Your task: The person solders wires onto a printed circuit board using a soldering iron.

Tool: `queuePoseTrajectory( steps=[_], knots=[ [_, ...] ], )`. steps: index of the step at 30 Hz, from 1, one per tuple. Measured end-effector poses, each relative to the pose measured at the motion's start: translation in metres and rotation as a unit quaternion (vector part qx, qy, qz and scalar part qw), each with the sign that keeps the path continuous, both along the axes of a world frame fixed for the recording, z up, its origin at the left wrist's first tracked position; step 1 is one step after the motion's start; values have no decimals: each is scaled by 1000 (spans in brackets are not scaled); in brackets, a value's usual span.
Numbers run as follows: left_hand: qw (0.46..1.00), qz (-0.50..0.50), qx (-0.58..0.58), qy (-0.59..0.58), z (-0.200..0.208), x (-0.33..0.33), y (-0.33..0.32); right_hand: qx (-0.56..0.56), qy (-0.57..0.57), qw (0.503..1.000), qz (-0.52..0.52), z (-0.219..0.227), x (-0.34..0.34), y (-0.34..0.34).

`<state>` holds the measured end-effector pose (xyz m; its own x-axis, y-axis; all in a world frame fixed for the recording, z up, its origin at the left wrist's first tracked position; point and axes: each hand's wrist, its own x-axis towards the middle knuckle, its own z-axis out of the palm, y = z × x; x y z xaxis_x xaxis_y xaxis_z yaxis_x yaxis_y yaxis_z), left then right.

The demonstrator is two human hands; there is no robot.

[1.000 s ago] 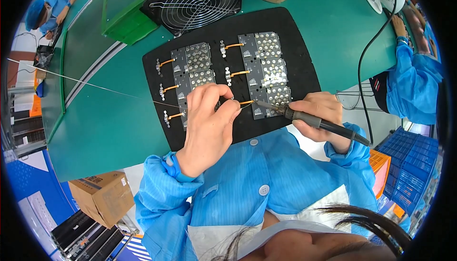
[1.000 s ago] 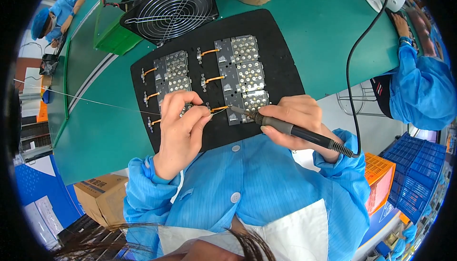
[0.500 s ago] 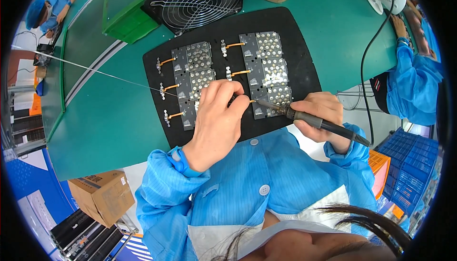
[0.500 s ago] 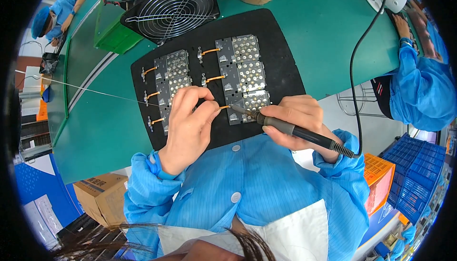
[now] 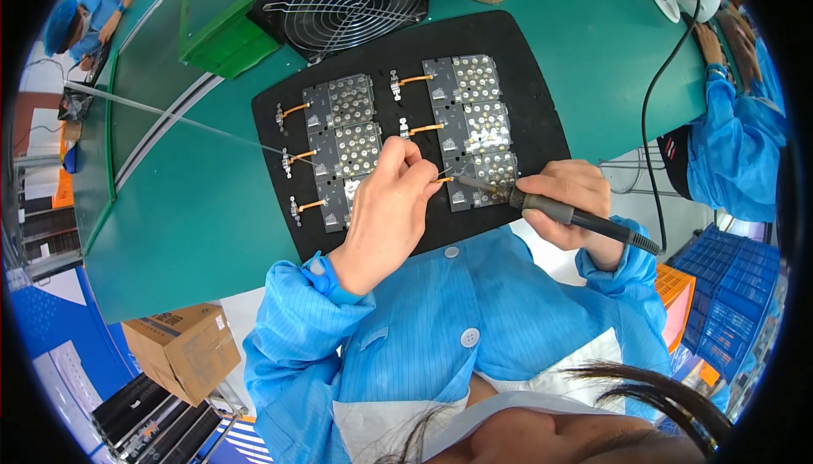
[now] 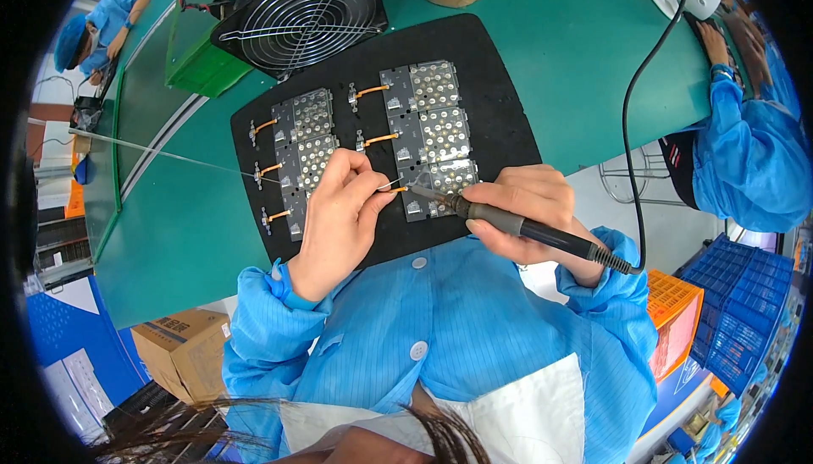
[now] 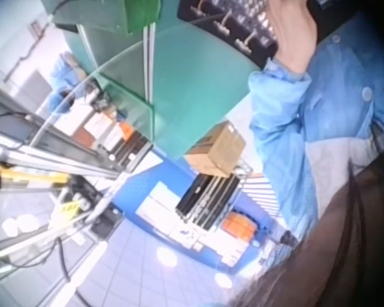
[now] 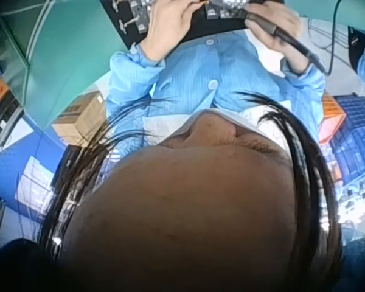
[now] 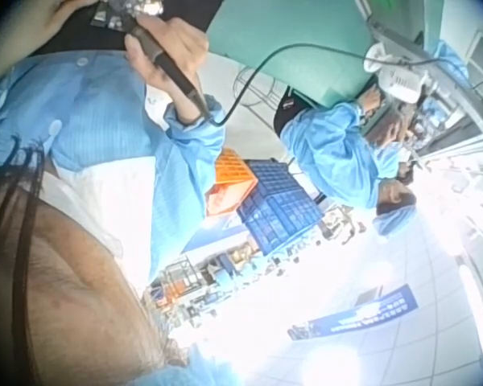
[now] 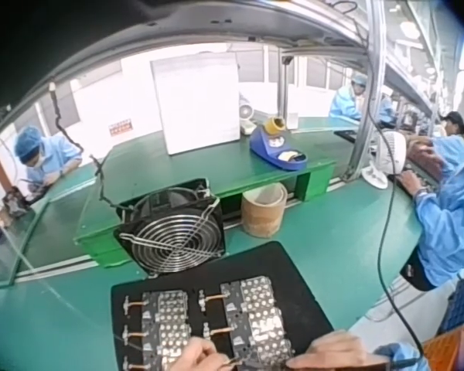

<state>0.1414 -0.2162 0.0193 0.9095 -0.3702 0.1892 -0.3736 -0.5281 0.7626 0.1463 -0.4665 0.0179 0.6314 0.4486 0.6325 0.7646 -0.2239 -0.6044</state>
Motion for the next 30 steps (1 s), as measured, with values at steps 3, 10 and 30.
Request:
queuePoseTrajectory(
  steps=[3, 10, 30],
  knots=[
    [1000, 9, -18, 10, 1, 0, -1, -4, 7, 1000, 1, 1, 0, -1],
    [999, 15, -29, 1, 0, 0, 0, -5, 14, 1000, 0, 2, 0, -1],
    [999, 9, -33, -8, -1, 1, 0, -26, 41, 999, -10, 5, -1, -3]
  ],
)
